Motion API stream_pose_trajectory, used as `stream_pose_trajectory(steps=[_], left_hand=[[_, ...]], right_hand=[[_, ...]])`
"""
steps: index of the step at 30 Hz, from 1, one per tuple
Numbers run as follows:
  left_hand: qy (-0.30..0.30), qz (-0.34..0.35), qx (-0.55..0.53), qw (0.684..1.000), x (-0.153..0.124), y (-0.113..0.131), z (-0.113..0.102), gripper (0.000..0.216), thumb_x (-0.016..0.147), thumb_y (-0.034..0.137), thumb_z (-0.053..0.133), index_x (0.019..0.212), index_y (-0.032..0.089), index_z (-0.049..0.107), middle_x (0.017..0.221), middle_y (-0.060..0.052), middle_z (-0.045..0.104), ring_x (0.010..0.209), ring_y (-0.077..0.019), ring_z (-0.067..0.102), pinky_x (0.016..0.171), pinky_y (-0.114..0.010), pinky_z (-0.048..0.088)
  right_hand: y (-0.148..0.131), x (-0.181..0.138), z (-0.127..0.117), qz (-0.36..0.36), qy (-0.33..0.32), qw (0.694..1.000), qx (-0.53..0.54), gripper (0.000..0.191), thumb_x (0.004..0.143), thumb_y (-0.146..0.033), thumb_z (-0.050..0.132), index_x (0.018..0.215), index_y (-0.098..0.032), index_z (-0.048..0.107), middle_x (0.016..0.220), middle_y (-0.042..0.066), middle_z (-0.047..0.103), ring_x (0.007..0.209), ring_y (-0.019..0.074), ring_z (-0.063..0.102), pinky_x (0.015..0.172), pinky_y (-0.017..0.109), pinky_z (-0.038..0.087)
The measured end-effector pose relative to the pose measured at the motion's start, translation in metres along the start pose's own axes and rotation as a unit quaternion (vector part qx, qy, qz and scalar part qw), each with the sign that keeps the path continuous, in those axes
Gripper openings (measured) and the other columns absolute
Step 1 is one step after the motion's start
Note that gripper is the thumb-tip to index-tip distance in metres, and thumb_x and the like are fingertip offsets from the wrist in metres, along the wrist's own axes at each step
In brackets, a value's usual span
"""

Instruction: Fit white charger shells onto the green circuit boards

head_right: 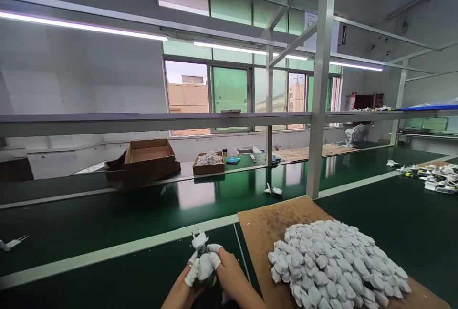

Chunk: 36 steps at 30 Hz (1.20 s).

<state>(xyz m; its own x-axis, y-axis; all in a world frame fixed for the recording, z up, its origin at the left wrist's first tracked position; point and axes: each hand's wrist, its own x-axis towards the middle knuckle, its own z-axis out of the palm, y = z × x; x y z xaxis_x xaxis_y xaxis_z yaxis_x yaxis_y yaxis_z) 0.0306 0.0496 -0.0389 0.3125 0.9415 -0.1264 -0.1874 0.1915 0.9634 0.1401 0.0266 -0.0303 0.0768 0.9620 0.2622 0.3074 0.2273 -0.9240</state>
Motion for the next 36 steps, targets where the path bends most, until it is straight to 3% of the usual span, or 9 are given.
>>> stream_pose_trajectory(steps=[2,6,12,17,21,26,28,32,36], left_hand=[[0.032,0.004,0.041,0.999,-0.002,0.0,-0.002,0.051,0.064,0.053,0.041,0.097,0.014,0.046,0.087,-0.012,0.057,0.093,-0.028,0.049,0.083,-0.039,0.034],[0.081,0.05,0.137,0.986,-0.006,0.007,-0.012,0.03,0.057,0.033,0.055,0.08,0.015,0.05,0.093,-0.013,0.052,0.111,-0.0313,0.03,0.095,-0.035,0.016],[0.073,0.043,0.108,0.99,-0.005,0.015,-0.013,0.037,0.051,0.026,0.062,0.084,0.013,0.049,0.09,-0.014,0.054,0.094,-0.0301,0.046,0.089,-0.037,0.026],[0.033,-0.053,-0.057,0.996,-0.003,0.013,-0.007,0.021,0.063,0.022,0.054,0.083,0.015,0.051,0.086,-0.007,0.059,0.08,-0.0194,0.054,0.068,-0.029,0.043],[0.056,-0.096,-0.146,0.983,-0.004,0.015,-0.012,0.02,0.07,0.014,0.05,0.089,0.014,0.048,0.076,-0.004,0.059,0.066,-0.0104,0.055,0.063,-0.022,0.043],[0.062,-0.089,-0.143,0.984,0.003,0.011,-0.016,0.036,0.066,0.009,0.052,0.1,0.014,0.041,0.075,-0.005,0.059,0.063,-0.0128,0.057,0.063,-0.027,0.045],[0.062,-0.065,-0.109,0.99,0.007,0.007,-0.015,0.05,0.061,0.007,0.055,0.107,0.015,0.036,0.077,-0.006,0.059,0.064,-0.0155,0.057,0.062,-0.03,0.045],[0.052,0.005,-0.009,0.999,0.009,0.004,-0.013,0.077,0.053,0.01,0.063,0.118,0.014,0.022,0.081,-0.009,0.059,0.07,-0.0185,0.057,0.063,-0.029,0.044],[0.018,0.066,0.099,0.993,0.0,0.006,-0.011,0.07,0.05,0.015,0.062,0.113,0.01,0.032,0.093,-0.013,0.057,0.084,-0.0213,0.054,0.077,-0.029,0.04]], right_hand=[[0.0,0.001,0.0,0.015,0.002,1.0,-0.013,0.026,0.075,-0.03,0.035,0.079,-0.015,0.056,0.054,-0.003,0.047,0.042,0.0072,0.043,0.045,0.019,0.037],[0.0,0.001,0.001,0.038,0.022,0.999,-0.019,0.024,0.073,-0.033,0.038,0.065,-0.014,0.051,0.054,-0.001,0.049,0.047,0.0097,0.047,0.041,0.018,0.034],[-0.011,-0.003,0.0,0.043,0.088,0.993,-0.059,0.016,0.072,-0.027,0.043,0.075,-0.014,0.052,0.07,0.004,0.057,0.068,0.0152,0.052,0.063,0.024,0.039],[-0.022,-0.007,-0.012,-0.034,-0.069,0.993,-0.093,0.029,0.079,-0.026,0.032,0.083,-0.017,0.06,0.076,0.001,0.06,0.074,0.0133,0.054,0.067,0.021,0.04],[-0.027,-0.013,-0.035,-0.001,-0.088,0.979,-0.186,0.025,0.069,-0.024,0.048,0.09,-0.019,0.06,0.081,0.003,0.06,0.074,0.0163,0.054,0.063,0.023,0.039],[-0.026,-0.023,-0.041,0.068,-0.164,0.907,-0.383,0.023,0.046,-0.005,0.056,0.066,-0.014,0.063,0.072,0.009,0.061,0.059,0.0227,0.055,0.048,0.025,0.034],[-0.025,-0.022,-0.037,0.062,-0.14,0.909,-0.387,0.017,0.051,-0.005,0.053,0.063,-0.014,0.06,0.069,0.01,0.061,0.06,0.0237,0.056,0.049,0.026,0.034],[-0.028,-0.016,-0.032,0.037,-0.084,0.937,-0.338,0.018,0.071,-0.017,0.041,0.082,-0.016,0.055,0.077,0.007,0.062,0.067,0.0187,0.056,0.054,0.023,0.036],[-0.03,-0.012,-0.024,-0.01,-0.047,0.961,-0.271,0.021,0.079,-0.023,0.035,0.089,-0.019,0.053,0.086,0.003,0.061,0.076,0.0137,0.055,0.061,0.018,0.037]])
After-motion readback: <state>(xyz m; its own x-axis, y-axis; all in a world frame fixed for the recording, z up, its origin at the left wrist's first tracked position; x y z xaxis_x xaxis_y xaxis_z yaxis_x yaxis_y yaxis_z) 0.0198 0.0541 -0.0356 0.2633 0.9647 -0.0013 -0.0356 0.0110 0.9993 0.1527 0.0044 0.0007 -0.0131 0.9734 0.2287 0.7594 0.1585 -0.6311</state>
